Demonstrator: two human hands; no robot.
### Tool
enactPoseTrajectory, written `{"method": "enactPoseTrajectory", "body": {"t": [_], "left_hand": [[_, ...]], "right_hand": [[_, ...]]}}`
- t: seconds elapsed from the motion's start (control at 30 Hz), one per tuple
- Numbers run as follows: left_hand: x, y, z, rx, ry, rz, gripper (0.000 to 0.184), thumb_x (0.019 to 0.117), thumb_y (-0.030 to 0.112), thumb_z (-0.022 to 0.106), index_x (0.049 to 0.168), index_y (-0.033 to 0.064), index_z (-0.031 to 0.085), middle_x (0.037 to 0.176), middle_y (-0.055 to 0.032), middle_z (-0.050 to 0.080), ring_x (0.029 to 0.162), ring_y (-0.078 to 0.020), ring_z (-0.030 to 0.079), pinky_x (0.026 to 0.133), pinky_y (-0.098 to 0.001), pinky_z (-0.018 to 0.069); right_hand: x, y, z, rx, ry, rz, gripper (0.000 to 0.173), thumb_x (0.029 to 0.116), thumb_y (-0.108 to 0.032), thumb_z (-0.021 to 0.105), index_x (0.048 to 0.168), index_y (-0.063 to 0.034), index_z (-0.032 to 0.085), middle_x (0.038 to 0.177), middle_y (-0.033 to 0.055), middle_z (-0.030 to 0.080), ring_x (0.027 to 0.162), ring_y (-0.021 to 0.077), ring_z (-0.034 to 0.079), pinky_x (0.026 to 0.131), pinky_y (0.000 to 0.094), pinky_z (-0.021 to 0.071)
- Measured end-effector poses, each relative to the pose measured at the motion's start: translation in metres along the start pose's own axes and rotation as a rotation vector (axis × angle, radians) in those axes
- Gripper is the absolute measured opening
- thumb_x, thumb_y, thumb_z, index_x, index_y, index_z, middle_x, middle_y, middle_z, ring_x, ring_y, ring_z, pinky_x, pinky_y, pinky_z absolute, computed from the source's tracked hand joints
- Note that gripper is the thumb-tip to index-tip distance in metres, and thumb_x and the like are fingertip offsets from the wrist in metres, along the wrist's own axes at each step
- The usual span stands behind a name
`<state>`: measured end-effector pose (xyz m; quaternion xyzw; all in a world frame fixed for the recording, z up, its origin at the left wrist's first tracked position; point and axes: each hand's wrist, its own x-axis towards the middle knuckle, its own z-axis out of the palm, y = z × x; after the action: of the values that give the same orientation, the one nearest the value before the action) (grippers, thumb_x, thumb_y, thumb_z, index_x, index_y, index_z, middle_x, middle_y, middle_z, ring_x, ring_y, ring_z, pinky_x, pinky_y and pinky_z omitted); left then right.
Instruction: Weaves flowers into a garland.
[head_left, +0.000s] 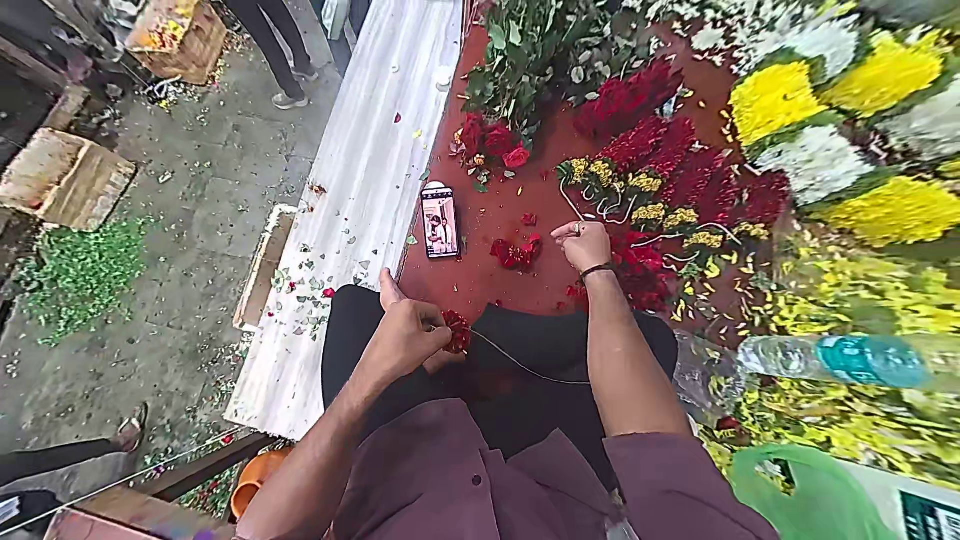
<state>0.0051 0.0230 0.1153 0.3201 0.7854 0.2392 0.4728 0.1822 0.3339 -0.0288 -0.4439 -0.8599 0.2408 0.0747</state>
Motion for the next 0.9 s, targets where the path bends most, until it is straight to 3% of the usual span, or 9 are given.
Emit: {"method": "enactPoseTrajectory", "body": {"t": [0.07, 0.17, 0.23, 0.37, 0.5, 0.57, 0.63, 0.8, 0.9], "left_hand": [[-0.002, -0.001, 0.0, -0.022, -0.014, -0.001, 0.013, 0.0913, 0.025, 0.07, 0.088, 0.0138, 0.076, 0.078, 0.0036, 0.071, 0.068, -0.0058, 0.064, 0.067, -0.0315, 0.0549], [-0.004, -0.005, 0.002, -0.052, -0.043, -0.014, 0.015, 0.0926, 0.025, 0.068, 0.088, 0.0126, 0.075, 0.073, 0.0045, 0.067, 0.06, -0.0045, 0.058, 0.06, -0.0285, 0.0502], [-0.004, -0.008, 0.0, -0.058, -0.035, -0.03, 0.015, 0.0929, 0.026, 0.068, 0.087, 0.0129, 0.074, 0.072, 0.0048, 0.067, 0.06, -0.0045, 0.058, 0.06, -0.0288, 0.0501], [-0.004, -0.013, -0.001, -0.053, -0.025, -0.058, 0.015, 0.0923, 0.026, 0.069, 0.087, 0.0144, 0.075, 0.073, 0.0052, 0.068, 0.063, -0.0047, 0.06, 0.062, -0.0299, 0.0511], [0.0, -0.01, 0.005, -0.065, -0.045, -0.025, 0.014, 0.0924, 0.026, 0.069, 0.086, 0.0139, 0.074, 0.072, 0.0059, 0.067, 0.061, -0.0042, 0.058, 0.06, -0.0281, 0.0496], [-0.001, -0.007, 0.007, -0.065, -0.058, -0.008, 0.015, 0.0923, 0.026, 0.068, 0.086, 0.0134, 0.074, 0.072, 0.0056, 0.067, 0.061, -0.004, 0.058, 0.061, -0.0279, 0.0496], [-0.004, -0.007, 0.008, -0.067, -0.058, -0.009, 0.015, 0.0927, 0.026, 0.068, 0.086, 0.0134, 0.074, 0.072, 0.0052, 0.067, 0.061, -0.0042, 0.058, 0.06, -0.0279, 0.0502], [-0.011, -0.012, 0.008, -0.06, -0.053, -0.036, 0.016, 0.0929, 0.027, 0.068, 0.088, 0.0134, 0.074, 0.075, 0.0046, 0.067, 0.063, -0.005, 0.059, 0.062, -0.0294, 0.0512], [-0.013, -0.013, 0.008, -0.063, -0.042, -0.036, 0.016, 0.0926, 0.026, 0.068, 0.087, 0.0131, 0.074, 0.074, 0.0051, 0.067, 0.063, -0.0044, 0.059, 0.062, -0.0287, 0.0504]], "right_hand": [[0.041, 0.026, 0.027, 0.044, -0.282, 0.186, 0.025, 0.0934, -0.01, 0.06, 0.107, -0.0176, 0.079, 0.104, 0.0136, 0.076, 0.103, 0.0379, 0.07, 0.087, 0.0684, 0.0509], [0.058, 0.032, 0.057, -0.027, -0.465, 0.133, 0.024, 0.0962, -0.017, 0.063, 0.115, -0.0183, 0.078, 0.119, 0.0154, 0.071, 0.116, 0.0375, 0.065, 0.097, 0.0668, 0.0484], [0.056, 0.032, 0.065, -0.052, -0.465, 0.136, 0.026, 0.0957, -0.033, 0.069, 0.112, -0.015, 0.078, 0.119, 0.018, 0.068, 0.114, 0.0394, 0.064, 0.095, 0.0675, 0.0491], [0.049, 0.027, 0.052, -0.018, -0.288, 0.346, 0.046, 0.0827, -0.053, 0.079, 0.102, -0.0122, 0.078, 0.101, 0.0194, 0.074, 0.098, 0.0437, 0.069, 0.082, 0.0722, 0.0495], [0.049, 0.036, 0.059, -0.027, -0.425, 0.108, 0.037, 0.0932, -0.033, 0.072, 0.128, -0.0193, 0.072, 0.126, 0.0167, 0.066, 0.117, 0.0392, 0.063, 0.097, 0.0672, 0.0488], [0.047, 0.033, 0.068, -0.065, -0.432, 0.086, 0.028, 0.0964, -0.036, 0.067, 0.117, -0.0189, 0.076, 0.124, 0.016, 0.066, 0.116, 0.0385, 0.063, 0.095, 0.067, 0.0497], [0.044, 0.029, 0.07, -0.071, -0.406, 0.129, 0.031, 0.0981, -0.04, 0.065, 0.108, -0.0133, 0.077, 0.119, 0.0161, 0.069, 0.114, 0.0386, 0.064, 0.093, 0.0678, 0.0492], [0.044, 0.028, 0.07, -0.148, -0.498, -0.011, 0.029, 0.1, -0.027, 0.06, 0.126, -0.0268, 0.074, 0.13, 0.014, 0.064, 0.119, 0.0378, 0.061, 0.094, 0.0665, 0.0505], [0.042, 0.024, 0.069, -0.161, -0.461, 0.04, 0.028, 0.1006, -0.036, 0.06, 0.113, -0.0168, 0.077, 0.121, 0.0151, 0.068, 0.114, 0.0393, 0.064, 0.09, 0.0686, 0.0504]]}}
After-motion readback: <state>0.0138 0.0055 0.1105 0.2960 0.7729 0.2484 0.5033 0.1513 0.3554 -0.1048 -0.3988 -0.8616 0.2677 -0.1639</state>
